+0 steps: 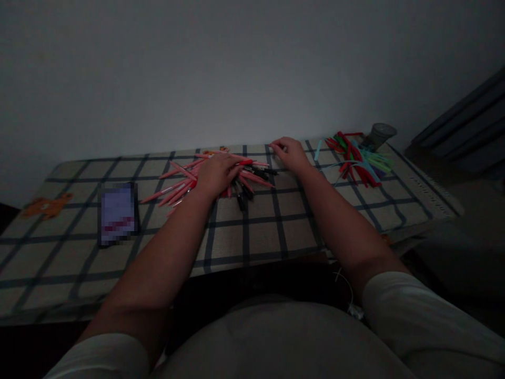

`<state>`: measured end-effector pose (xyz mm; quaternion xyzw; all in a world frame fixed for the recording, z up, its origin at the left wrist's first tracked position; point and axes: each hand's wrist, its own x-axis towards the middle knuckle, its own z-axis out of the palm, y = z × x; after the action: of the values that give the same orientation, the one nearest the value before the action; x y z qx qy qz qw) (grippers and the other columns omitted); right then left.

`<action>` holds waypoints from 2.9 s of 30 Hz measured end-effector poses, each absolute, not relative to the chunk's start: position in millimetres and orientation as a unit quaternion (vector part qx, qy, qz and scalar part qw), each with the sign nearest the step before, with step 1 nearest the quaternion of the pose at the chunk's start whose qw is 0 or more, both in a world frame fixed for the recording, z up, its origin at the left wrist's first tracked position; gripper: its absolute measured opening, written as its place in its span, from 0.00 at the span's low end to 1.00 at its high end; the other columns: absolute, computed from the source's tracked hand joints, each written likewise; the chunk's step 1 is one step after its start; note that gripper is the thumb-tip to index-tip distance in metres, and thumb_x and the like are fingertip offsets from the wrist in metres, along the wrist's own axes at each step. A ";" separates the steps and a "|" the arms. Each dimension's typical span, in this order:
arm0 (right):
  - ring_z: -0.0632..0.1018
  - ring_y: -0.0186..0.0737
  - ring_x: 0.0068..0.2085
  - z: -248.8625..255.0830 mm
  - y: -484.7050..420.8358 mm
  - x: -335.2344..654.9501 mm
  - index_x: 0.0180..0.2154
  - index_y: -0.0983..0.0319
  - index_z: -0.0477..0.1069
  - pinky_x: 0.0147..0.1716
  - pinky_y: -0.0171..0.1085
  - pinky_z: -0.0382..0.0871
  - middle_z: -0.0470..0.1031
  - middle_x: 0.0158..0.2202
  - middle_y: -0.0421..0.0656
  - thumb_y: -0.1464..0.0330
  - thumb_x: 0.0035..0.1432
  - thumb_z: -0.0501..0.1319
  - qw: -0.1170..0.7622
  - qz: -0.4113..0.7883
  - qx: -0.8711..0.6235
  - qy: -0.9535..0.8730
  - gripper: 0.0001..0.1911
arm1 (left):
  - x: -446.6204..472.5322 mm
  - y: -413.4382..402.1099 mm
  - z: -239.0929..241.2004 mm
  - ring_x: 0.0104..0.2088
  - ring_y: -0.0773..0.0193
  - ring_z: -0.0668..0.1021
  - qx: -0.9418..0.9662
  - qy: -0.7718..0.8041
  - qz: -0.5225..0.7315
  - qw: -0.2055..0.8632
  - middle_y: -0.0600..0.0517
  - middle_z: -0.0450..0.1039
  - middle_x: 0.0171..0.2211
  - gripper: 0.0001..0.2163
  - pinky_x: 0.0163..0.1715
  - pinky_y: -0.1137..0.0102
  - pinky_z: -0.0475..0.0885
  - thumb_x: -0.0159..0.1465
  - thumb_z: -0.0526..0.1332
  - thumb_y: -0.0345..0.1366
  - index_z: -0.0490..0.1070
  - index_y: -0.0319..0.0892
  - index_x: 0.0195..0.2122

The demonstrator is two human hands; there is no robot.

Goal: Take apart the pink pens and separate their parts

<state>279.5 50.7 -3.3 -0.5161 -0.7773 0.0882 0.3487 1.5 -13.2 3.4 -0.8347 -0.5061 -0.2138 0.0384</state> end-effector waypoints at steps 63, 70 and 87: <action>0.83 0.49 0.46 -15.3 58.6 299.2 0.46 0.64 0.87 0.47 0.42 0.73 0.88 0.47 0.52 0.69 0.68 0.66 0.194 0.099 -0.579 -0.786 0.11 | -0.8 -11.7 0.6 0.67 0.50 0.78 -0.835 -0.501 -0.224 0.044 0.48 0.84 0.60 0.17 0.68 0.56 0.72 0.79 0.60 0.42 0.81 0.52 0.64; 0.82 0.48 0.46 -18.0 60.0 301.3 0.46 0.63 0.87 0.47 0.42 0.72 0.87 0.46 0.51 0.68 0.66 0.66 0.208 0.094 -0.578 -0.784 0.11 | -1.8 -8.5 -3.6 0.65 0.48 0.79 -0.836 -0.494 -0.236 0.048 0.46 0.84 0.60 0.17 0.67 0.55 0.72 0.78 0.61 0.42 0.82 0.49 0.63; 0.76 0.45 0.41 -10.2 40.7 265.6 0.48 0.60 0.86 0.44 0.42 0.67 0.84 0.40 0.47 0.62 0.67 0.67 0.309 0.184 -0.385 -0.850 0.13 | -2.1 -7.2 -4.3 0.63 0.48 0.80 -0.845 -0.486 -0.214 0.069 0.45 0.85 0.58 0.17 0.62 0.54 0.75 0.78 0.60 0.42 0.82 0.50 0.63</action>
<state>265.6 40.7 -10.2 -0.3848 -0.8500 0.1836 0.3093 -2.1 -7.2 -4.3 -0.8448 -0.4858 -0.2137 0.0687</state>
